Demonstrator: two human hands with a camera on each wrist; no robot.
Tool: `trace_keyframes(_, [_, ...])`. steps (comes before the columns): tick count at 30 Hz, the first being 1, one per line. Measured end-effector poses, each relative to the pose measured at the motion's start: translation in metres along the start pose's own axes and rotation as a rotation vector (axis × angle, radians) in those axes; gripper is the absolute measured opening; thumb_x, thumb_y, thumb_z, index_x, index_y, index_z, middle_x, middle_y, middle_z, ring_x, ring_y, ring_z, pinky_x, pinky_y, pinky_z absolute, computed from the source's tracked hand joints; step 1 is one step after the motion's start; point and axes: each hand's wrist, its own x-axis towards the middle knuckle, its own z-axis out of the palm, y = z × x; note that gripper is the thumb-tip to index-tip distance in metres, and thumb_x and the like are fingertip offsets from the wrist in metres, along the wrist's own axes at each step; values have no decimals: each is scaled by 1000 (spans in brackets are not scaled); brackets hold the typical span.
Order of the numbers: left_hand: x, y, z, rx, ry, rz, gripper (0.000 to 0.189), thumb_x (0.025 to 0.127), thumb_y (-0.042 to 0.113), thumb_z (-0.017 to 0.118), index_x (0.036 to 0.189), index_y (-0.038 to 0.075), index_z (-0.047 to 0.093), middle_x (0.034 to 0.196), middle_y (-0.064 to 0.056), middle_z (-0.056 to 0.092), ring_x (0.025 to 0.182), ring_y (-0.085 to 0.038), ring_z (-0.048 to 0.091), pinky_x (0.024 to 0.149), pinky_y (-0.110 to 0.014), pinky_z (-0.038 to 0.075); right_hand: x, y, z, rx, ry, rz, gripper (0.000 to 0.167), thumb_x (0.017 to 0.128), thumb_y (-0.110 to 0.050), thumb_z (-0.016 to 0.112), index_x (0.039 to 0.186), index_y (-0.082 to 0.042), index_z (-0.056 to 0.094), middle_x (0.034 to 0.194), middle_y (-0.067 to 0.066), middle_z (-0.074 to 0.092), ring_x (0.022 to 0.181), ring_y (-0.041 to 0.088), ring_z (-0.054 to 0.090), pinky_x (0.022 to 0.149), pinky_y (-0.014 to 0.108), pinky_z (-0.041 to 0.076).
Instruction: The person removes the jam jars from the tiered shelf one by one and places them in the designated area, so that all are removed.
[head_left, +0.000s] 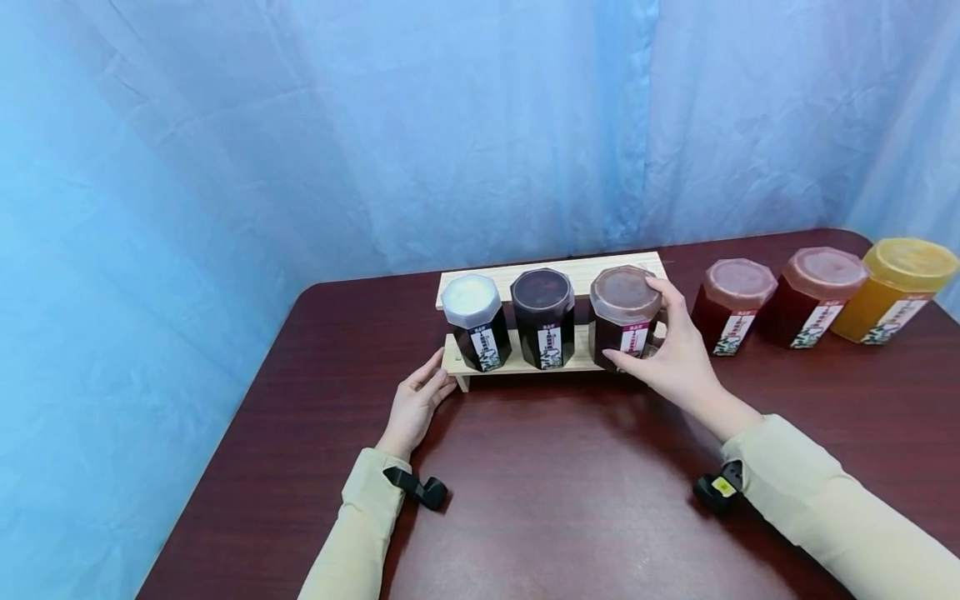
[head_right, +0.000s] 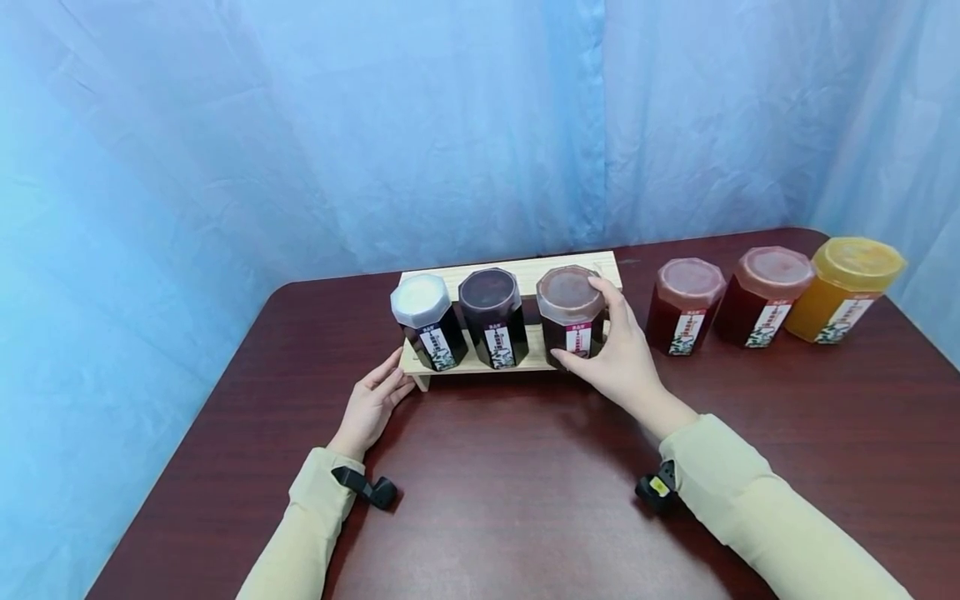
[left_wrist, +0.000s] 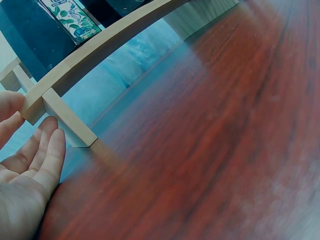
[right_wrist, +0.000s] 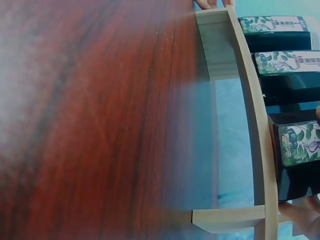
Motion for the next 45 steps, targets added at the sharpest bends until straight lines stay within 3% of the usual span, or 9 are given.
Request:
trace_keyframes(5, [-1,0,-1,-2,-2,-9,46,98,2,45,144,2,38,142,-23,41,96,-4,60,87,-23,50,-3,-3,-5,21,-24,-2,102,64,1,84,144,-13,23,132,21,45,116,35,52,80,-1,36])
trace_keyframes(10, [-1,0,-2,-1,-7,-3,46,98,3,46,144,2,38,141,-21,42,94,-5,59,87,-23,50,-9,-4,-11,27,-42,13,102,64,0,84,144,-15,22,129,20,48,110,-5,48,78,-1,38])
trace_keyframes(13, [-1,0,-1,6,-11,4,47,97,4,48,143,0,37,138,-20,44,93,-6,58,87,-24,50,-12,-4,-14,19,-47,16,102,64,1,84,143,-15,22,125,22,51,100,-18,43,77,0,39])
trace_keyframes(21, [0,-1,0,3,-12,0,46,98,3,47,143,1,38,139,-19,44,94,-6,58,87,-25,51,-19,-5,-27,-7,-26,-3,102,60,5,85,142,-11,25,118,21,55,91,-18,47,70,2,43])
trace_keyframes(27, [1,-1,-1,1,5,3,45,98,3,47,143,3,41,116,-7,59,92,-7,62,85,-24,51,-24,-6,-38,-36,13,0,103,58,6,84,141,-10,26,121,25,55,91,-20,45,67,0,42])
trace_keyframes(30, [1,-2,-2,10,-2,10,46,97,4,48,143,1,39,114,-7,60,92,-7,62,85,-24,51,-26,-5,-44,-69,36,2,102,57,5,85,140,-9,27,117,26,57,89,-20,44,66,0,40])
trace_keyframes(34, [1,-2,-2,12,-7,21,48,97,5,49,143,-1,38,115,-6,59,91,-6,61,85,-24,51,-30,-3,-51,-87,55,13,101,56,5,85,138,-10,29,109,0,60,81,-18,47,62,3,42])
trace_keyframes(38, [0,-1,-2,-5,0,12,47,97,3,48,143,0,38,107,-1,61,91,-6,61,84,-24,51,-34,-1,-60,-64,52,34,103,55,7,85,138,-9,27,100,-27,48,66,-14,52,57,6,46])
trace_keyframes(45, [0,1,0,-12,1,2,46,98,2,46,143,2,40,124,-14,57,93,-6,62,86,-25,51,-40,4,-75,-94,73,93,105,55,6,86,140,-9,27,95,-32,46,63,-15,50,56,4,44])
